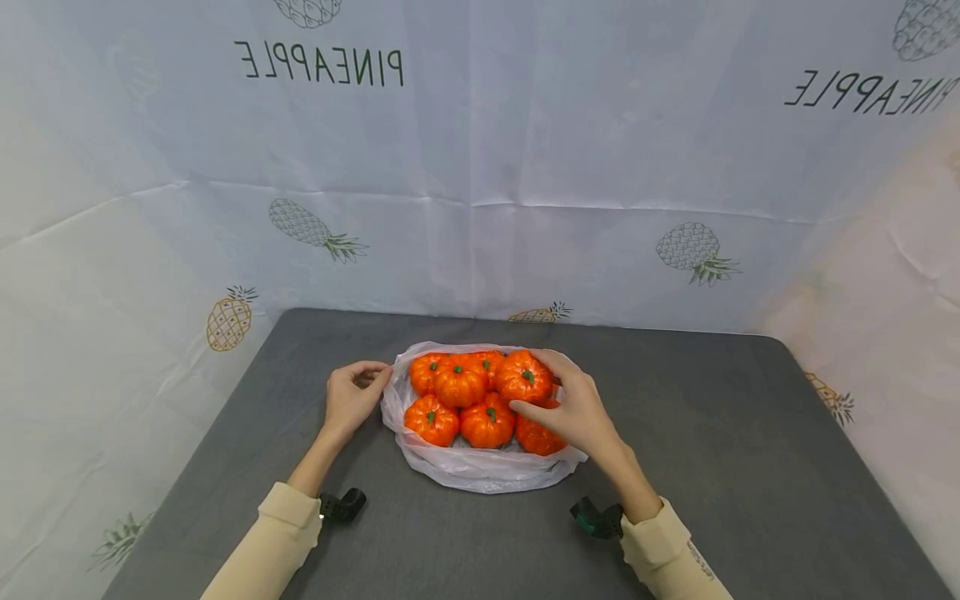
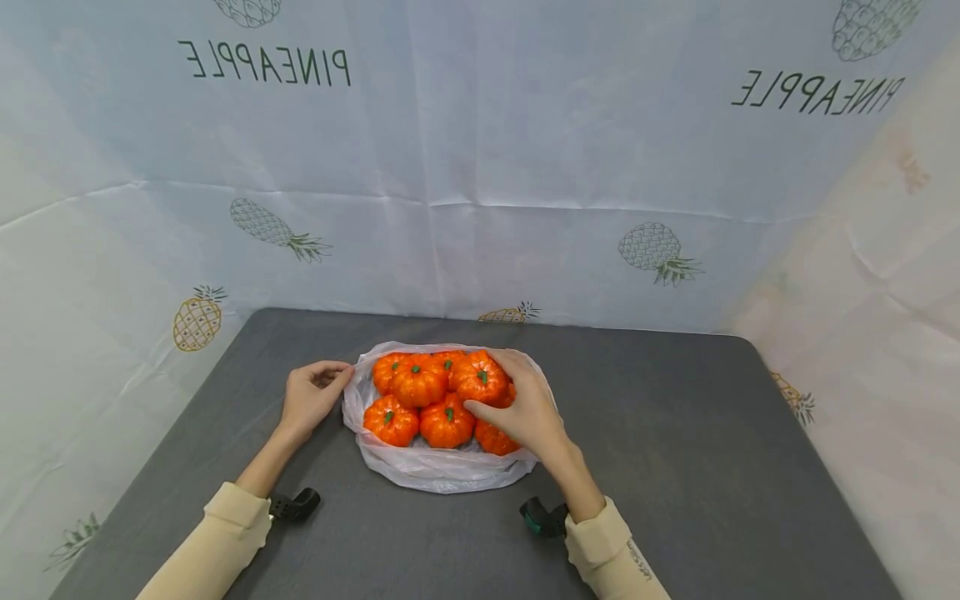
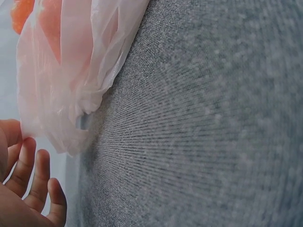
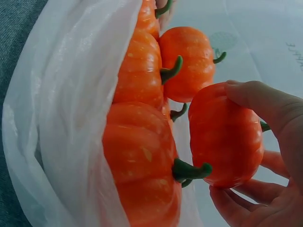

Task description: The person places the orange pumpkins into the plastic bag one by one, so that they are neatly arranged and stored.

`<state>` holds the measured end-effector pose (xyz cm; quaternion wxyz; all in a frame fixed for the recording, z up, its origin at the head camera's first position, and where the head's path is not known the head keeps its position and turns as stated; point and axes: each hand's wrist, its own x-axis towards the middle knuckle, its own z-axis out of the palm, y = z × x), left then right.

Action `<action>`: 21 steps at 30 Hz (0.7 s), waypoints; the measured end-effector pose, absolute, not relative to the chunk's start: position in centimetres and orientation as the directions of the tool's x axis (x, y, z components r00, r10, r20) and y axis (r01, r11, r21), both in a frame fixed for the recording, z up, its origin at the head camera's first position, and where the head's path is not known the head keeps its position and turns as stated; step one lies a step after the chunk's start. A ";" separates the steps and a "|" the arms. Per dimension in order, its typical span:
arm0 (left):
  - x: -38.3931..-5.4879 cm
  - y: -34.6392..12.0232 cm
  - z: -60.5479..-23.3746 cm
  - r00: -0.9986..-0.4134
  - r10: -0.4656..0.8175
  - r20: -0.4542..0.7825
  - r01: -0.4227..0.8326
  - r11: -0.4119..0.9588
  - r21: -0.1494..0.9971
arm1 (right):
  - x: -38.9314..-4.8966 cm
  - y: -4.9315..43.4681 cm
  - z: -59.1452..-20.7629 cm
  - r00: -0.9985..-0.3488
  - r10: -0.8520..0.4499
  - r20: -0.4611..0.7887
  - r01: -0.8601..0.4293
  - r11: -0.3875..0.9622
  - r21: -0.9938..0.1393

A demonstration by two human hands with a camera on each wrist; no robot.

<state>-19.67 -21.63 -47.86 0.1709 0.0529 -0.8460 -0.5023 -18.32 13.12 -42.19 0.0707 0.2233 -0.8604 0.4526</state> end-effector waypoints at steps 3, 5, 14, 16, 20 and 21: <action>-19.7 -21.6 -47.9 -0.936 -0.261 0.236 0.083 0.488 0.869 | -18.4 12.9 -42.4 -0.883 -0.326 0.338 -0.464 0.498 -0.733; -19.7 -21.6 -47.9 -0.937 -0.258 0.237 0.085 0.488 0.869 | -18.5 12.7 -42.6 -0.878 -0.326 0.350 -0.475 0.501 -0.724; -19.7 -21.7 -47.8 -0.936 -0.257 0.241 0.091 0.486 0.869 | -18.6 12.2 -43.2 -0.895 -0.323 0.308 -0.439 0.516 -0.736; -19.7 -21.6 -47.8 -0.935 -0.256 0.245 0.094 0.488 0.868 | -18.6 12.1 -43.3 -0.895 -0.318 0.311 -0.440 0.526 -0.728; -19.7 -21.6 -47.8 -0.936 -0.256 0.243 0.091 0.491 0.866 | -18.6 12.0 -43.5 -0.892 -0.306 0.332 -0.451 0.559 -0.696; -19.7 -21.6 -47.8 -0.936 -0.256 0.241 0.089 0.492 0.866 | -18.6 11.9 -43.6 -0.891 -0.303 0.337 -0.453 0.571 -0.685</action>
